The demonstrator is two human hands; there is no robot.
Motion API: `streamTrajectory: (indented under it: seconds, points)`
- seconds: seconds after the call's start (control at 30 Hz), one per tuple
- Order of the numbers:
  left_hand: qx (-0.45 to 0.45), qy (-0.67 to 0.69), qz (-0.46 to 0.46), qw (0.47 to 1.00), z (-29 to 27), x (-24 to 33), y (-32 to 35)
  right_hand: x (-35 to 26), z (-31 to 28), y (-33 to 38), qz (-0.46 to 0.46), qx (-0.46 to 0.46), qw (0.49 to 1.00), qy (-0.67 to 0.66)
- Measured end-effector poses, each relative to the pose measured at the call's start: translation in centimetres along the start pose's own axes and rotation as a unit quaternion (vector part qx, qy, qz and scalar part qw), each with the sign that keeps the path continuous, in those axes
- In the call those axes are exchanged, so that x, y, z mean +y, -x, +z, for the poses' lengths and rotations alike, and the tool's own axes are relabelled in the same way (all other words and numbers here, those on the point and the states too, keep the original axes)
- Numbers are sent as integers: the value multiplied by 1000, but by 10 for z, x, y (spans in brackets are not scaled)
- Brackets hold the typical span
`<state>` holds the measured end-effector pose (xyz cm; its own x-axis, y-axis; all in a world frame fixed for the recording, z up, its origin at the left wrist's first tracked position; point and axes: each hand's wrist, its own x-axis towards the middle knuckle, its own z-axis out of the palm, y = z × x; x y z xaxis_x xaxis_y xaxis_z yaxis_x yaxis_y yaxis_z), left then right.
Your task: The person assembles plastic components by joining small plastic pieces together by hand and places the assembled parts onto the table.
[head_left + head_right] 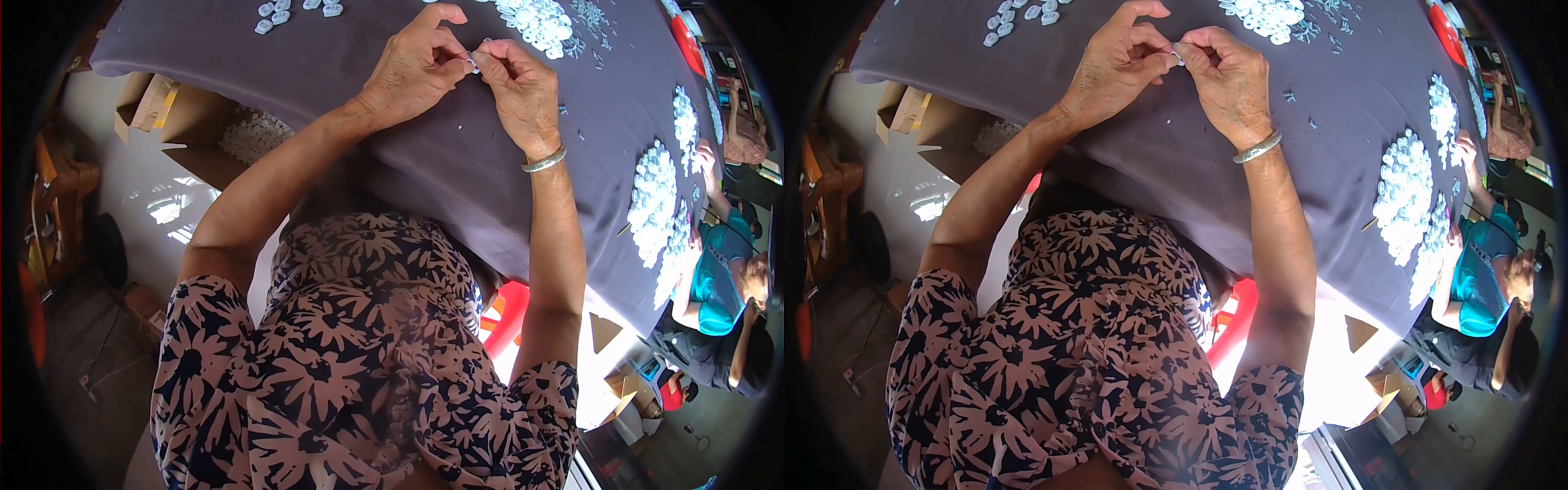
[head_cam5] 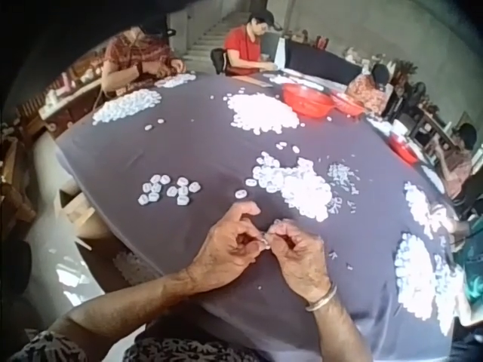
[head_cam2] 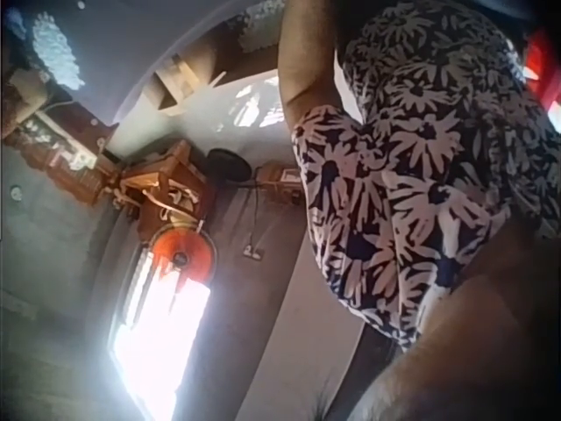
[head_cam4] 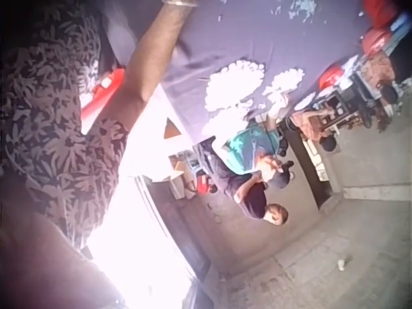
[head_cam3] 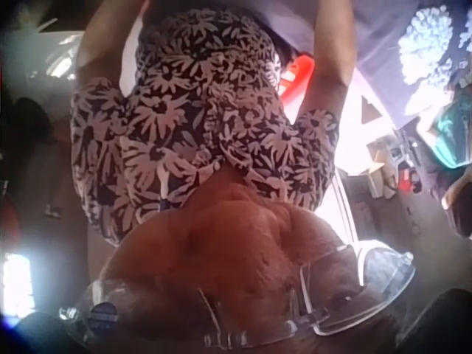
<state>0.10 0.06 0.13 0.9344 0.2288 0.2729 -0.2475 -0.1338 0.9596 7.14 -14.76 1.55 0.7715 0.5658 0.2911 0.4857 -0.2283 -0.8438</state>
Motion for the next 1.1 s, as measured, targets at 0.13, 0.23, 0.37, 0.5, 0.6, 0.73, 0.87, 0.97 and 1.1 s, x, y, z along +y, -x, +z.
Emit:
streamTrajectory:
  seconds: [0.13,0.23,0.37,0.5,0.6,0.73,0.87,0.97,1.1]
  points:
    - [37,-115,319,940,-3,-16,-6,-8,3,-1,-19,0,998,62]
    - [15,-45,67,997,0,0,1,-7,3,1,-6,8,997,72]
    - [-2,-70,51,996,-2,6,0,-4,0,0,16,1,999,36]
    - [-13,9,-54,998,-3,3,3,-10,-4,-2,35,1,999,27]
    - [-4,23,-45,999,-6,3,2,-17,-12,-4,152,20,982,-113]
    - [38,-18,12,999,-18,-13,-5,7,-18,-4,59,60,995,-58]
    - [65,3,-38,997,-21,-7,-7,15,-14,-8,-140,25,981,132]
    - [73,-10,-48,996,-19,-9,-7,14,-7,-13,-200,7,948,249]
    - [75,-16,-26,997,-19,-17,-9,18,-12,-16,-165,49,948,267]
